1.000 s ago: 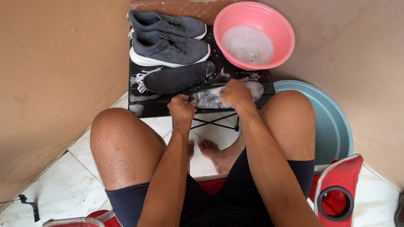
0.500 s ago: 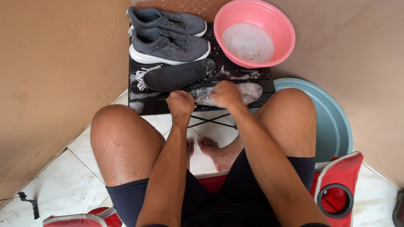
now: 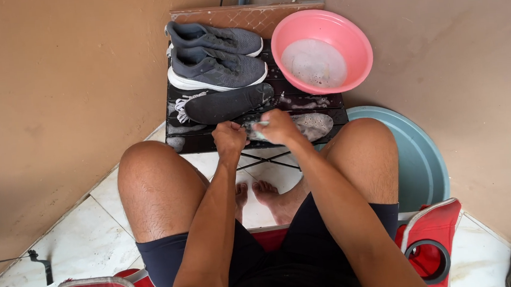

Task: The person removes the laces from a pair of grey sneakers and places them on a small black table. They then use a brush and soapy water from a pink basin to scrub the shoes, focusing on the soles and sides.

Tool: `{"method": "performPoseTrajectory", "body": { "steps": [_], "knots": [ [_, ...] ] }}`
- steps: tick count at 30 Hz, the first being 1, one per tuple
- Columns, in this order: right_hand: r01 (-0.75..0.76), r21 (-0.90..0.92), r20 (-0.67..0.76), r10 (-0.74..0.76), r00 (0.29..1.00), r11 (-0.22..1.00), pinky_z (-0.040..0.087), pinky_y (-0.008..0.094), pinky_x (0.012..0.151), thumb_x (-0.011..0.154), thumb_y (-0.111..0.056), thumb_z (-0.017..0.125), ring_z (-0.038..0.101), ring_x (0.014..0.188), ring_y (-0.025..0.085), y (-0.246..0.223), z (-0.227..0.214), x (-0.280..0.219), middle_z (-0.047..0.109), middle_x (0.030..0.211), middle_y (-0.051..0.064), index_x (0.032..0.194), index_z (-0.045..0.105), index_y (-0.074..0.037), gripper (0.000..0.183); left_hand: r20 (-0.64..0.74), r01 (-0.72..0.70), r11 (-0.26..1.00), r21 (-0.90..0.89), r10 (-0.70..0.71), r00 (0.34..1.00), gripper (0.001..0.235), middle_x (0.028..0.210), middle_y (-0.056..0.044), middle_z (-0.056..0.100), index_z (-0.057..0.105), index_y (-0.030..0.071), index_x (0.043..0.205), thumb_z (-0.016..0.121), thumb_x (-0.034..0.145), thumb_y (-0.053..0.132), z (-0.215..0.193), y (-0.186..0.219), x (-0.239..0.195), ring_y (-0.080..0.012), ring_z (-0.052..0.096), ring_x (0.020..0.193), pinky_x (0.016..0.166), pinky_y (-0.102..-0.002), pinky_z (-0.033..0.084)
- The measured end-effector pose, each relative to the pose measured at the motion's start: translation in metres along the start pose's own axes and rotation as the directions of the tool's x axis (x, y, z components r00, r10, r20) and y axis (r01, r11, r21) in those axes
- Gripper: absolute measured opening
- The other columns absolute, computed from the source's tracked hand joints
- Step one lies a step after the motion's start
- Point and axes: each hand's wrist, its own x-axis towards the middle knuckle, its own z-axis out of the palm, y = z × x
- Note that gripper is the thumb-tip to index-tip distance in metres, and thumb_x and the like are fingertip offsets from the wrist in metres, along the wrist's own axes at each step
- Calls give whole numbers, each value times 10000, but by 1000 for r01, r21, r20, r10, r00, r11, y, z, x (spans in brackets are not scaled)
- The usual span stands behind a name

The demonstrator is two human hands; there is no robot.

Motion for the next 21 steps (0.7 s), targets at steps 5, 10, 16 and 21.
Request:
{"method": "performPoseTrajectory", "body": {
  "steps": [5, 10, 16, 21],
  "knots": [
    [-208, -312, -172, 160, 972, 927, 585, 671, 1168, 1106, -453, 727, 850, 1333, 525, 50, -14, 32, 843, 1400, 366, 1306, 935, -64, 485, -1, -24, 999, 30, 24, 1000, 66, 907, -329, 862, 864, 2, 986, 852, 1047, 23, 5, -12, 6, -422, 873, 693, 497, -428, 730],
    [179, -1, -44, -179, 983, 984, 638, 682, 1147, 1102, -436, 743, 823, 1315, 572, -15, 21, 28, 906, 1272, 315, 1233, 924, -62, 435, -8, -29, 999, 37, 29, 1000, 207, 866, -297, 869, 899, 8, 932, 835, 1090, 127, 7, 0, 3, -391, 875, 678, 506, -428, 753],
    [-9, -304, -138, -35, 990, 953, 579, 676, 1135, 1039, -538, 731, 826, 1372, 468, 36, 11, 74, 917, 1333, 159, 1268, 939, -194, 462, 19, -41, 995, -89, 43, 999, 138, 992, -417, 847, 907, -71, 1087, 780, 1101, -19, 3, -6, 2, -519, 879, 838, 593, -504, 785],
    [209, -14, -4, -209, 978, 978, 612, 749, 1112, 1087, -422, 760, 791, 1335, 623, -6, 23, 37, 900, 1300, 298, 1286, 912, -107, 403, 41, -29, 1000, 11, 29, 999, 147, 958, -361, 867, 917, -52, 1109, 776, 1086, -20, 2, -6, 9, -431, 884, 736, 516, -436, 732]
  ]
}}
